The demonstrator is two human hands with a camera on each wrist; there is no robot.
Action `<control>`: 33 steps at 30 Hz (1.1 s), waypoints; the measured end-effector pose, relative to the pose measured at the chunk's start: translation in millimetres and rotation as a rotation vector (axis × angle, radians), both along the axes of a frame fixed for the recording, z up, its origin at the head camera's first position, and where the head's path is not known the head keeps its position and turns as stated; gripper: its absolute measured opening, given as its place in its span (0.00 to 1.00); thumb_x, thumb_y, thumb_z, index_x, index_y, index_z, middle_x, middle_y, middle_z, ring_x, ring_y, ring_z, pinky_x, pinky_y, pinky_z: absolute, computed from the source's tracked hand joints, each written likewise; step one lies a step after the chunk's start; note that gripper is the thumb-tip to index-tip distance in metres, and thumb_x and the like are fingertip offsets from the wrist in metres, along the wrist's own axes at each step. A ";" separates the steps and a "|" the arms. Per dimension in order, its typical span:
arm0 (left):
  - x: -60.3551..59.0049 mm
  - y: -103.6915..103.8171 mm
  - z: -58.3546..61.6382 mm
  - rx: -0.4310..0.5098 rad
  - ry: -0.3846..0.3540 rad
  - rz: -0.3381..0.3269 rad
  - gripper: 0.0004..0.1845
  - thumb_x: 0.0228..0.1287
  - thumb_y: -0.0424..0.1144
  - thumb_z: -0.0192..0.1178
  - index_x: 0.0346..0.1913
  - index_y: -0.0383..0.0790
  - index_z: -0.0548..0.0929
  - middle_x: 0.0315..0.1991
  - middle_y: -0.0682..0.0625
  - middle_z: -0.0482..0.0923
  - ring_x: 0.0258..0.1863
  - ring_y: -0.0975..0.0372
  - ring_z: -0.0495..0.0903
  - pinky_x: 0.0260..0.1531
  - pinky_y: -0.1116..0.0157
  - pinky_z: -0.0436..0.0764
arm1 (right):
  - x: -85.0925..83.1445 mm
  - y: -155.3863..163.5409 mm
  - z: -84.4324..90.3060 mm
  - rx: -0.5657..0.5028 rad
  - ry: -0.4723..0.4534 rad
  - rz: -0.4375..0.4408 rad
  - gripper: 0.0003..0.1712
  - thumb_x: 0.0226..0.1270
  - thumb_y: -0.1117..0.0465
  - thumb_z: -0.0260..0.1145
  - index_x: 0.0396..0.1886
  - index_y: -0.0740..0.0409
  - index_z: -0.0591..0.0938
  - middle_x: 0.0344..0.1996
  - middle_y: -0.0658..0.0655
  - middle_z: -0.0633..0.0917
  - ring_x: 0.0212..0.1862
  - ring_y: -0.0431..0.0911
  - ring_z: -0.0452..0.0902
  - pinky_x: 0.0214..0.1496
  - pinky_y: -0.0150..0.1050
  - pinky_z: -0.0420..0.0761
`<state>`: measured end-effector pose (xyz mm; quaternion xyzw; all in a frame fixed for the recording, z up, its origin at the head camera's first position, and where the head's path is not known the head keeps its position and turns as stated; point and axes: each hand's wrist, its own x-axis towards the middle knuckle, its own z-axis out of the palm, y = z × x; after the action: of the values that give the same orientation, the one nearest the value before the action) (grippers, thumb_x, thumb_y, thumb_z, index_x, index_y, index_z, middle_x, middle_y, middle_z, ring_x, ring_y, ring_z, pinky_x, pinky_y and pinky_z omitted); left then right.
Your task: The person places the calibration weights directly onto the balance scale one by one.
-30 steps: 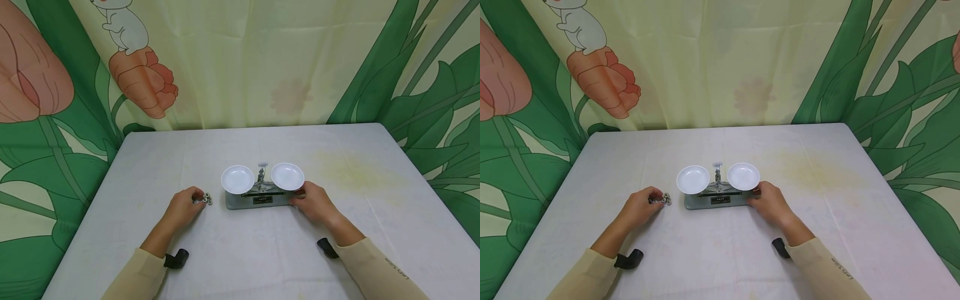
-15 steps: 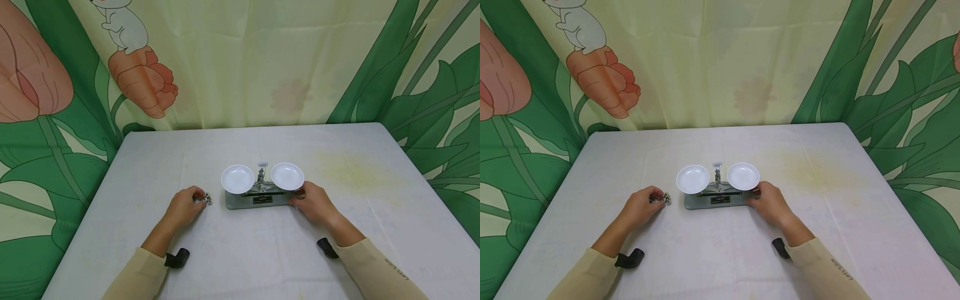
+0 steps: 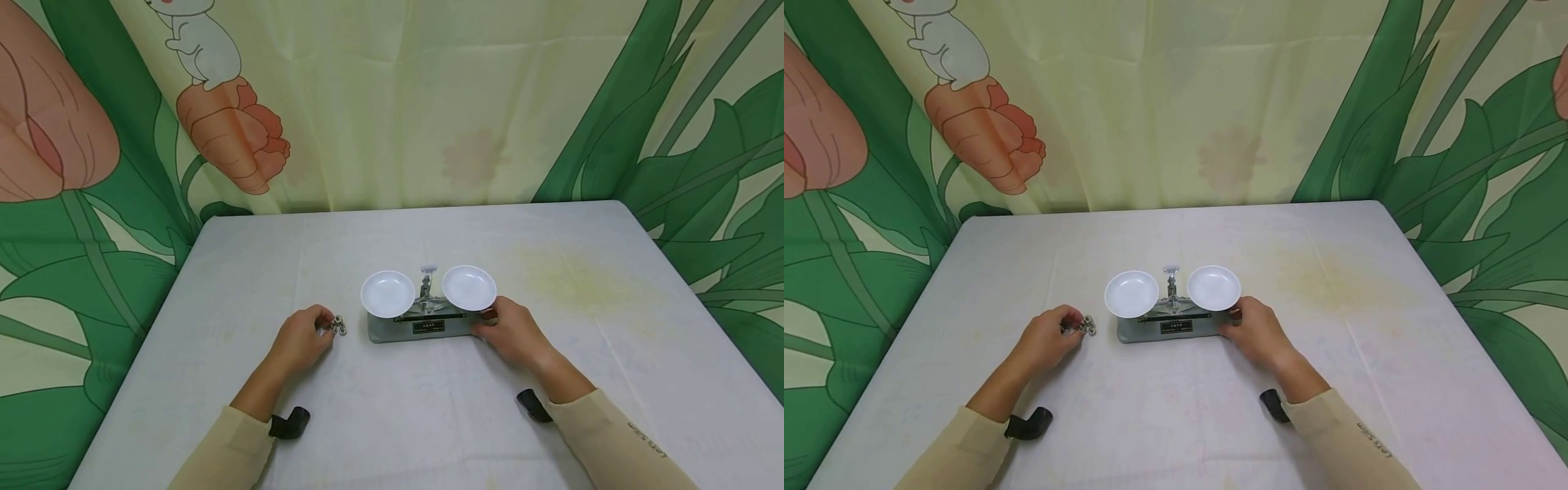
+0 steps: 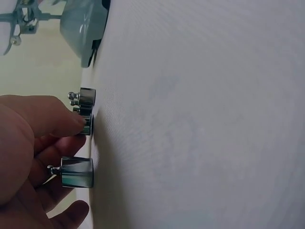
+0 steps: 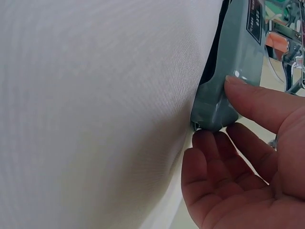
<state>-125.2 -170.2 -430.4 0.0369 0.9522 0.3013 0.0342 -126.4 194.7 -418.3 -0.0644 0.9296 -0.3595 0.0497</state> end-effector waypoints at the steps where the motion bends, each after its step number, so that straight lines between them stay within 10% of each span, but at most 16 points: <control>1: 0.4 0.1 0.4 -0.002 0.000 0.001 0.09 0.58 0.29 0.67 0.42 0.36 0.82 0.33 0.50 0.80 0.36 0.55 0.77 0.42 0.55 0.78 | -0.1 0.1 0.0 0.000 -0.002 0.000 0.27 0.58 0.64 0.73 0.54 0.71 0.77 0.48 0.66 0.84 0.53 0.62 0.80 0.56 0.58 0.76; 33: 4.5 -1.7 24.7 0.036 0.064 -0.026 0.08 0.63 0.32 0.63 0.45 0.36 0.84 0.46 0.44 0.82 0.53 0.49 0.77 0.53 0.49 0.76 | -1.2 1.5 0.2 0.010 -0.020 0.000 0.26 0.59 0.63 0.73 0.54 0.72 0.77 0.47 0.66 0.84 0.53 0.62 0.80 0.57 0.58 0.76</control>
<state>-120.7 -171.9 -405.7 0.0597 0.9467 0.3163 0.0068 -127.6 196.2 -418.1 -0.0603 0.9308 -0.3555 0.0594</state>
